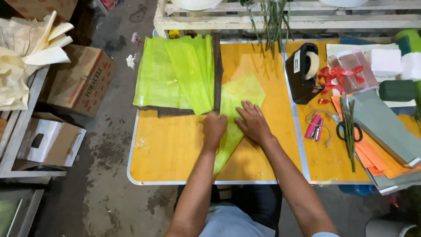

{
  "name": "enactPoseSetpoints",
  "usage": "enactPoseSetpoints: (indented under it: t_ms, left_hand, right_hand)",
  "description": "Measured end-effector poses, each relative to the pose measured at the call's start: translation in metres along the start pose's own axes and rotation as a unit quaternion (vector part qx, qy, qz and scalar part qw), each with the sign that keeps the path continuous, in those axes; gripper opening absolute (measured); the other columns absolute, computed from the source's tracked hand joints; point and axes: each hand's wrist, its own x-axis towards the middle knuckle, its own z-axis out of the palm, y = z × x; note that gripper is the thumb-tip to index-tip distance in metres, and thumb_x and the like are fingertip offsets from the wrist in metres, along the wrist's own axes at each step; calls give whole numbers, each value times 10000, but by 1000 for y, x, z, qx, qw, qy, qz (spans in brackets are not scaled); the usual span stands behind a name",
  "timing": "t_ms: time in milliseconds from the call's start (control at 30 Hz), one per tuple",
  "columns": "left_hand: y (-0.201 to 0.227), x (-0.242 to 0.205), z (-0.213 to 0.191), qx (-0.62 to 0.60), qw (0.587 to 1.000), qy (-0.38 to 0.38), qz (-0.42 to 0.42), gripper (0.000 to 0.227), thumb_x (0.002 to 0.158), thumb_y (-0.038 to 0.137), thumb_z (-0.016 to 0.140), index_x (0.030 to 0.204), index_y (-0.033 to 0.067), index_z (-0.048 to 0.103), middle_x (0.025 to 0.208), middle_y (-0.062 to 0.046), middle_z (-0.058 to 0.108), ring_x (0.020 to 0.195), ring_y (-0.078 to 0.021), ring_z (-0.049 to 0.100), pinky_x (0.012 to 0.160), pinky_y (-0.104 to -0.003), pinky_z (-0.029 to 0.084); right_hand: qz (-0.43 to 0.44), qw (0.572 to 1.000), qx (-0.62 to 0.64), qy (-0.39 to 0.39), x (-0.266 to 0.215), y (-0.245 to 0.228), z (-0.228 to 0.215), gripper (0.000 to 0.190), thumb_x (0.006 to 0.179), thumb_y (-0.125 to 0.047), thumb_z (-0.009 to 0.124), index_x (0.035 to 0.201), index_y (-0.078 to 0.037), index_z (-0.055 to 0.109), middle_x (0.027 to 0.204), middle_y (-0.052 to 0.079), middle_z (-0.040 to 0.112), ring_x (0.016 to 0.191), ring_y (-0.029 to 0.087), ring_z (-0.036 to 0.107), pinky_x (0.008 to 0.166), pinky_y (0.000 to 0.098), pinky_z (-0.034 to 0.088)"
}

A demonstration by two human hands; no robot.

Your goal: The person folds a sheet of lime green translucent paper on a yellow table. They repeatedly fold the paper into a smaller square shape, pressing down on the creases to flatten them. The person then picks up a stapler and staples the folded paper before placing it on a stack.

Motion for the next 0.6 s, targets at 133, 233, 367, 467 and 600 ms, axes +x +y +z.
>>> enactPoseSetpoints:
  t_ms: [133, 233, 367, 467, 600]
  left_hand:
    - [-19, 14, 11, -16, 1000, 14, -2, 361, 888, 378, 614, 996, 87, 797, 978, -204, 770, 1050, -458, 705, 899, -573, 572]
    - [-28, 29, 24, -33, 999, 15, -6, 326, 838, 443, 667, 955, 180, 821, 891, -144, 781, 981, -413, 739, 849, -520, 603]
    - [-33, 33, 30, -56, 998, -6, 35, 259, 828, 375, 703, 985, 209, 823, 882, -84, 789, 965, -349, 751, 829, -470, 610]
    - [-36, 32, 19, -70, 989, -90, 93, 264, 831, 342, 744, 1015, 168, 820, 901, -89, 794, 954, -305, 757, 825, -437, 597]
    - [-11, 3, -40, -21, 955, -256, 151, 314, 869, 259, 708, 1083, 43, 787, 1017, -212, 777, 1046, -355, 712, 918, -485, 548]
  right_hand:
    - [-18, 999, -13, 26, -4, 3, 8, 521, 1049, -537, 537, 1427, -188, 619, 1567, 163, 500, 1507, 328, 393, 1262, 521, 234]
    - [7, 1000, -12, 20, -6, 1, 3, 514, 1053, -531, 528, 1427, -191, 622, 1583, 159, 484, 1519, 324, 375, 1268, 522, 211]
    - [75, 997, -17, -15, -28, -12, -12, 576, 1066, -576, 451, 1471, -187, 580, 1618, 179, 425, 1549, 350, 302, 1274, 538, 161]
    - [57, 998, -24, 4, -56, -40, -39, 503, 1071, -459, 475, 1451, -151, 591, 1586, 192, 461, 1521, 370, 340, 1254, 561, 184]
    - [-25, 998, -61, 23, -87, -57, -24, 415, 1086, -348, 473, 1433, -161, 602, 1551, 110, 529, 1494, 311, 410, 1248, 539, 217]
